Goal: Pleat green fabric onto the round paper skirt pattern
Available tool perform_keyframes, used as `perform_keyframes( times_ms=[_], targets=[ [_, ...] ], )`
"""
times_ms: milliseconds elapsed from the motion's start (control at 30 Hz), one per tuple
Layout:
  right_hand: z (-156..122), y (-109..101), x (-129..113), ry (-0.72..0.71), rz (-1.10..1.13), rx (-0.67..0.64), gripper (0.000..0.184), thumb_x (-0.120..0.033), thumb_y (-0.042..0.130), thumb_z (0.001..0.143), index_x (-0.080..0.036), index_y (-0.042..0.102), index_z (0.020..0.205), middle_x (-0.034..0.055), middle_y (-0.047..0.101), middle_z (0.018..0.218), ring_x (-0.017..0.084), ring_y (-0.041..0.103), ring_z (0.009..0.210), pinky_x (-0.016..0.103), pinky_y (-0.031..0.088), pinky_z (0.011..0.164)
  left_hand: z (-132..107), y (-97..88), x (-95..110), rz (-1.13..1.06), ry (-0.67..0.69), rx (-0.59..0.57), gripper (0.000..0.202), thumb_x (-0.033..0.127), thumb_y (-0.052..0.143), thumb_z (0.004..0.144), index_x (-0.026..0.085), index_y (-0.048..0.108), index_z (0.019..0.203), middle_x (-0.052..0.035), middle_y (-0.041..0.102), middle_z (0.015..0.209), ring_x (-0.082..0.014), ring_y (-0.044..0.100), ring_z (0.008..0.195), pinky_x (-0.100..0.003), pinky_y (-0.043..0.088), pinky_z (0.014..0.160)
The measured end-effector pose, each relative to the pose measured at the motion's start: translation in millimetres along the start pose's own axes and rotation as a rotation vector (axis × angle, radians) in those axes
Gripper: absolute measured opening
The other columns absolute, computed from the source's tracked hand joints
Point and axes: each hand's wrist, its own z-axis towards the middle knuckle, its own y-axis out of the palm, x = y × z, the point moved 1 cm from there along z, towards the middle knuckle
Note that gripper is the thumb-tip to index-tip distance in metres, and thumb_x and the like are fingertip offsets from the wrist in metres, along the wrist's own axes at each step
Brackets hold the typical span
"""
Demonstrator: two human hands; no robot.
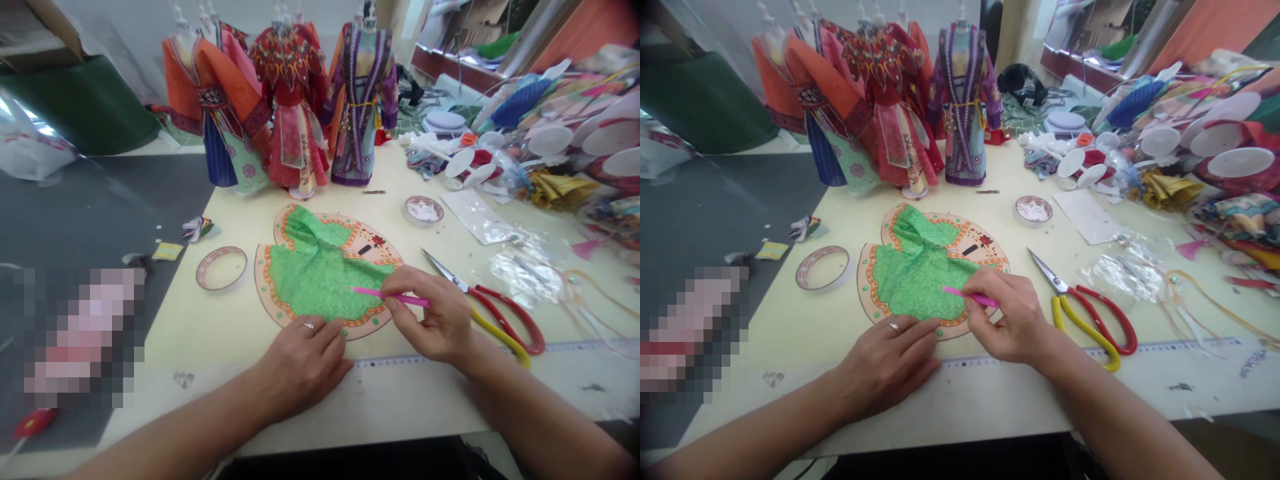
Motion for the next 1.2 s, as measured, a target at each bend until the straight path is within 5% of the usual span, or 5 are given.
perform_keyframes(
  times_ms=[233,367,567,733,1200],
  targets=[
    [-2,-4,6,0.078,0.019,0.212,0.033,0.000,0.053,0.074,-0.016,0.061,0.102,0.0034,0.062,0.075,0.014,0.058,0.065,0.028,0.047,0.056,-3,-14.3,-20,0.004,-0.071,0.284,0.021,0.012,0.066,0.070,0.009,0.059,0.091,-0.0103,0.068,0.085,-0.0189,0.060,0.076,-0.033,0.052,0.067],
    [-1,-5,9,0.084,0.027,0.273,0.034,0.000,0.050,0.076,-0.017,0.061,0.104,0.0035,0.062,0.080,0.013,0.059,0.067,0.028,0.048,0.056,-4,-18.1,-33,-0.012,-0.128,0.337,0.024,0.008,0.066,0.070,0.009,0.058,0.093,-0.0093,0.067,0.080,-0.0182,0.059,0.074,-0.033,0.052,0.066],
    [2,-14,14,0.112,-0.039,0.422,0.032,-0.003,0.051,0.077,-0.018,0.059,0.103,0.0036,0.063,0.087,0.015,0.060,0.074,0.032,0.051,0.065,-3,-6.2,-29,-0.102,-0.084,0.132,0.024,0.015,0.060,0.076,0.011,0.057,0.099,-0.0101,0.067,0.092,-0.0204,0.060,0.085,-0.037,0.051,0.075],
    [2,-15,19,0.167,-0.069,0.427,0.036,-0.006,0.051,0.079,-0.019,0.054,0.112,0.0038,0.062,0.092,0.015,0.061,0.079,0.035,0.052,0.074,-2,1.3,-21,-0.089,-0.060,-0.002,0.021,0.018,0.054,0.081,0.012,0.059,0.101,-0.0111,0.066,0.099,-0.0230,0.059,0.095,-0.042,0.049,0.081],
    [3,-6,16,0.079,-0.096,0.305,0.029,-0.008,0.047,0.081,-0.017,0.053,0.108,0.0064,0.063,0.092,0.015,0.060,0.087,0.032,0.050,0.078,-1,3.2,-18,-0.090,-0.075,0.000,0.014,0.012,0.049,0.083,0.015,0.059,0.092,-0.0069,0.065,0.089,-0.0199,0.060,0.083,-0.035,0.049,0.071]
  ],
)
